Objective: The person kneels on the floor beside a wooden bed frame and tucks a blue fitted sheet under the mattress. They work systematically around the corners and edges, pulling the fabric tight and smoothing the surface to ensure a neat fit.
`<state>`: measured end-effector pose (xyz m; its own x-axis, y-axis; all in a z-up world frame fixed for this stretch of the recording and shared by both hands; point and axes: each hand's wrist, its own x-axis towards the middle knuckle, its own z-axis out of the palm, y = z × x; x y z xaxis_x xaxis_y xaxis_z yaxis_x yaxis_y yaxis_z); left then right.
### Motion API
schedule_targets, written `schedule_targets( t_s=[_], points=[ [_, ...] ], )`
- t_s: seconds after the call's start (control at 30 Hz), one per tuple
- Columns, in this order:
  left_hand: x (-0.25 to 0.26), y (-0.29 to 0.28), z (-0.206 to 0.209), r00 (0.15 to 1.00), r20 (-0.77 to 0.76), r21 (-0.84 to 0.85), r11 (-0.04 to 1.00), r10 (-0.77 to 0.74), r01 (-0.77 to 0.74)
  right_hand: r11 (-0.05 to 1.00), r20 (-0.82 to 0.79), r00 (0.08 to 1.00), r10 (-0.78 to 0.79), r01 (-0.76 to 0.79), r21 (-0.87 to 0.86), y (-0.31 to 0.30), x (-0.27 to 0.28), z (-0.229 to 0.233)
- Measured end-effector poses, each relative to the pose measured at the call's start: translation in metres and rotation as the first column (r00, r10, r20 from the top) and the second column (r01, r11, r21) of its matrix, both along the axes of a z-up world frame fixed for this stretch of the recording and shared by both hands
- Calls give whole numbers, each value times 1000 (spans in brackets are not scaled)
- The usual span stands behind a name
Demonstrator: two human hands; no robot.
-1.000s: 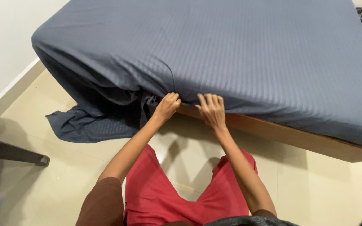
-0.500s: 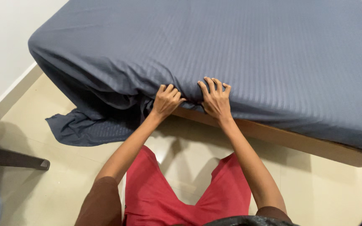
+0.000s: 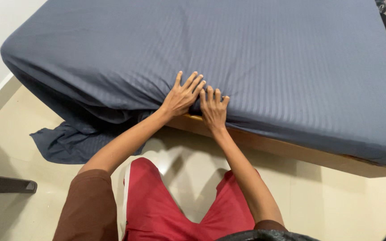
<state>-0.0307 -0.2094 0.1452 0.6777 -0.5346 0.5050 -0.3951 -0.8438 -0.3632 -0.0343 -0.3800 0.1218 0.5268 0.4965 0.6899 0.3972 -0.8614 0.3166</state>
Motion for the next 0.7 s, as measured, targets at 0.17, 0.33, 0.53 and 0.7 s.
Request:
schedule_targets(
  t_s=[0.17,0.33,0.53,0.7],
  points=[
    [2,9,-23,997,62,-35,998,-45,47,994,-74,991,107,-106,23,-12,-5,6],
    [-5,8,-16,999,13,-24,999,-48,48,979,-286,937,200,-200,28,-46,-23,35],
    [-10,3,5,992,-129,71,997,1,8,996,-323,944,61,-76,-35,-103,-30,45],
    [-11,-2,37,908,-418,38,999,10,7,996,-350,936,-26,-5,-88,-98,-25,44]
  ],
)
